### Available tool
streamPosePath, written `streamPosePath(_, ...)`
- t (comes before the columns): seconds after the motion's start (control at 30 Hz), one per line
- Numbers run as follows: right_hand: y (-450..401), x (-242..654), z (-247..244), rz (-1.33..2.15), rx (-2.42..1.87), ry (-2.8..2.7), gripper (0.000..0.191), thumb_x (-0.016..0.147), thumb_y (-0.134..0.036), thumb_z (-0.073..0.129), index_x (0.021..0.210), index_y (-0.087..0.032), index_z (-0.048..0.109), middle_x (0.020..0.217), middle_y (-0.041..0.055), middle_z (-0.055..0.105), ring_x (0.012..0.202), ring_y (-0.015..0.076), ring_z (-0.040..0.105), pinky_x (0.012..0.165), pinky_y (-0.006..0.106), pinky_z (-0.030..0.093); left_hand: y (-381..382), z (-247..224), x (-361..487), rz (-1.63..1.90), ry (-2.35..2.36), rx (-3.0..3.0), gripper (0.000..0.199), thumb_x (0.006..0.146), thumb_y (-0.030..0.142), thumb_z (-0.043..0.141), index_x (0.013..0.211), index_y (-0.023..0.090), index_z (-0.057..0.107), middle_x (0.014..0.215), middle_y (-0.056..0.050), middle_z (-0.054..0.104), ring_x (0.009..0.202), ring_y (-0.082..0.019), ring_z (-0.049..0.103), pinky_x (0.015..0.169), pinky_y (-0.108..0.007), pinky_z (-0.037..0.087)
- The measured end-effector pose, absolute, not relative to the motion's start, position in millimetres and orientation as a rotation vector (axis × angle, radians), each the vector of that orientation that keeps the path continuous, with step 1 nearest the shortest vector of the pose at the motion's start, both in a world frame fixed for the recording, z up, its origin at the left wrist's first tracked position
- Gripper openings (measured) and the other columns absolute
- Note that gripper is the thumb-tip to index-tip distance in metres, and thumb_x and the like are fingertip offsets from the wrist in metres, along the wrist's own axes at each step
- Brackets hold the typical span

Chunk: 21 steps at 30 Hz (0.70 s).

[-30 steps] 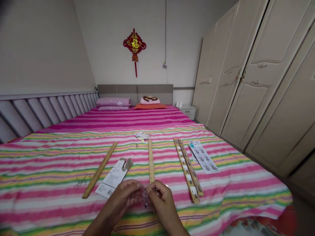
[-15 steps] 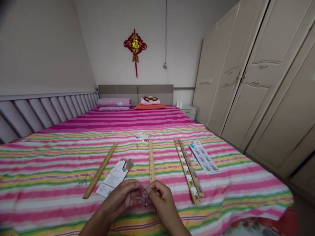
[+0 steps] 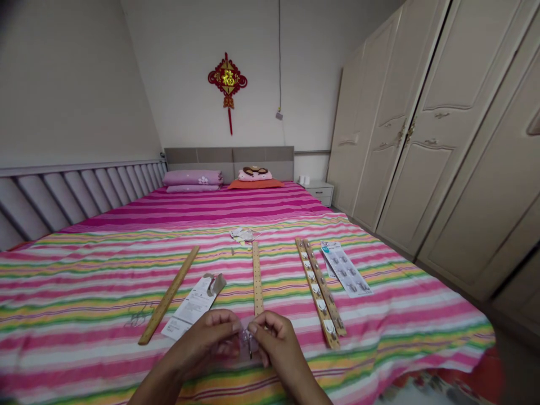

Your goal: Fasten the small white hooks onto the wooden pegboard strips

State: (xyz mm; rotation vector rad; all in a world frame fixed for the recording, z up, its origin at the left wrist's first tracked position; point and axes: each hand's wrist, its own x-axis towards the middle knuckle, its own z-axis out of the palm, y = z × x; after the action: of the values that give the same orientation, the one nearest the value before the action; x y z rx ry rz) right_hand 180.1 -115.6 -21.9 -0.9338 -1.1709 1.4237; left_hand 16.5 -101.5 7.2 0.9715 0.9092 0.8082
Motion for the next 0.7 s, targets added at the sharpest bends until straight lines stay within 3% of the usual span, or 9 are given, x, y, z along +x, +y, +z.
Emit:
streamPosePath(0.2, -114.8, 180.4, -22.6, 1.436, -0.91, -1.156, 0.028, 0.072, -0.039, 0.065, 0.063, -0.015, 0.055, 0.039, -0.0096, 0.042, 0.031, 0.0024, 0.029, 0.035, 0.017, 0.016, -101.5, 5.1, 16.0, 0.835, 0.83, 0.85, 0.024, 0.073, 0.037, 0.065, 0.074, 0.013, 0.059, 0.066, -0.005, 0.063, 0.059, -0.013, 0.06, 0.056, -0.025, 0.049)
streamPosePath(0.7, -119.5, 179.3, -25.9, 1.436, -0.952, -1.176, 0.032, 0.069, -0.044, 0.067, 0.062, -0.015, 0.055, 0.039, -0.0094, 0.041, 0.031, 0.003, 0.031, 0.033, 0.017, 0.016, -106.8, 7.7, 15.6, 0.844, 0.907, 0.82, 0.023, 0.06, 0.029, 0.077, 0.066, 0.013, 0.062, 0.059, -0.001, 0.061, 0.055, -0.012, 0.059, 0.054, -0.025, 0.05)
